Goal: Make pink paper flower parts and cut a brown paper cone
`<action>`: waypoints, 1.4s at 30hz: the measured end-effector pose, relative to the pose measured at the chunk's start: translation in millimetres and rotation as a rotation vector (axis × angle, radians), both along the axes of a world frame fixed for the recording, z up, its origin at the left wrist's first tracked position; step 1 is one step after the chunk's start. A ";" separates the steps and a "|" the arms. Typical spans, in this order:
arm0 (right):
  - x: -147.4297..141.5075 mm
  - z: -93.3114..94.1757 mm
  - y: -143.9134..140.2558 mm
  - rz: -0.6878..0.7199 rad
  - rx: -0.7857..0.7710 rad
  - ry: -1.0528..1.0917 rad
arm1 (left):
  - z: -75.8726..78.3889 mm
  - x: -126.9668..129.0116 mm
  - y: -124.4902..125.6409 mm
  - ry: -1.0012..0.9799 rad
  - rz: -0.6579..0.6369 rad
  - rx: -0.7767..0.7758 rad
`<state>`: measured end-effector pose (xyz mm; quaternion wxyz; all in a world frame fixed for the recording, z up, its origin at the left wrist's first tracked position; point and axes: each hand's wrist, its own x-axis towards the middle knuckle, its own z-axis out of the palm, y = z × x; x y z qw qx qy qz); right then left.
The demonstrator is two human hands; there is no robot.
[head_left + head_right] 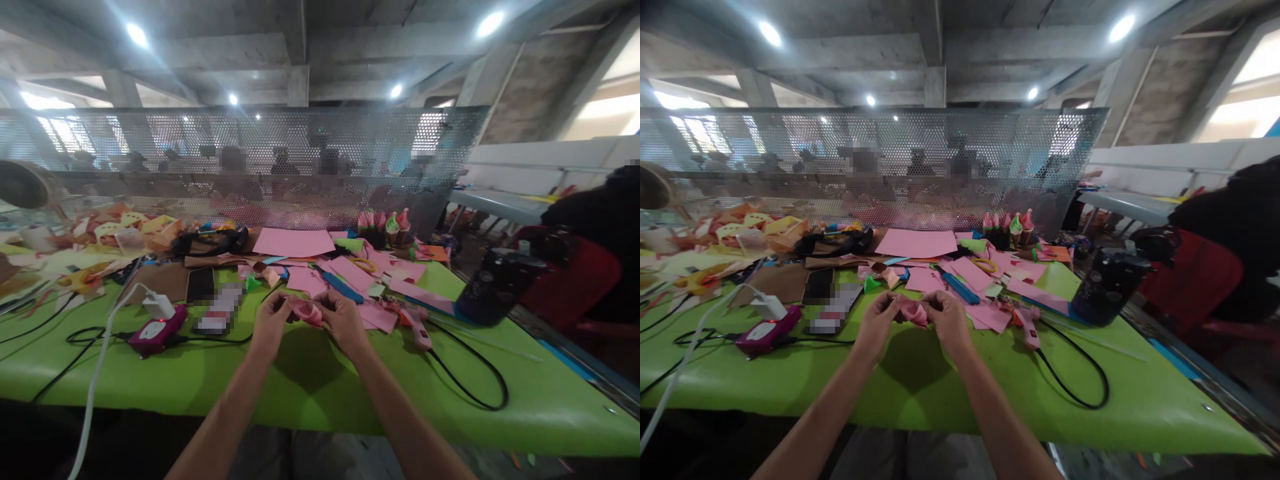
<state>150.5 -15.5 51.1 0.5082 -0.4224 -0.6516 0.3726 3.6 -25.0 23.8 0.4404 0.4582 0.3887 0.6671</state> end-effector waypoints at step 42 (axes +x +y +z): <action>4.8 -7.6 9.1 0.001 -0.074 0.143 | 10.5 -7.1 -6.7 -0.018 -0.040 0.015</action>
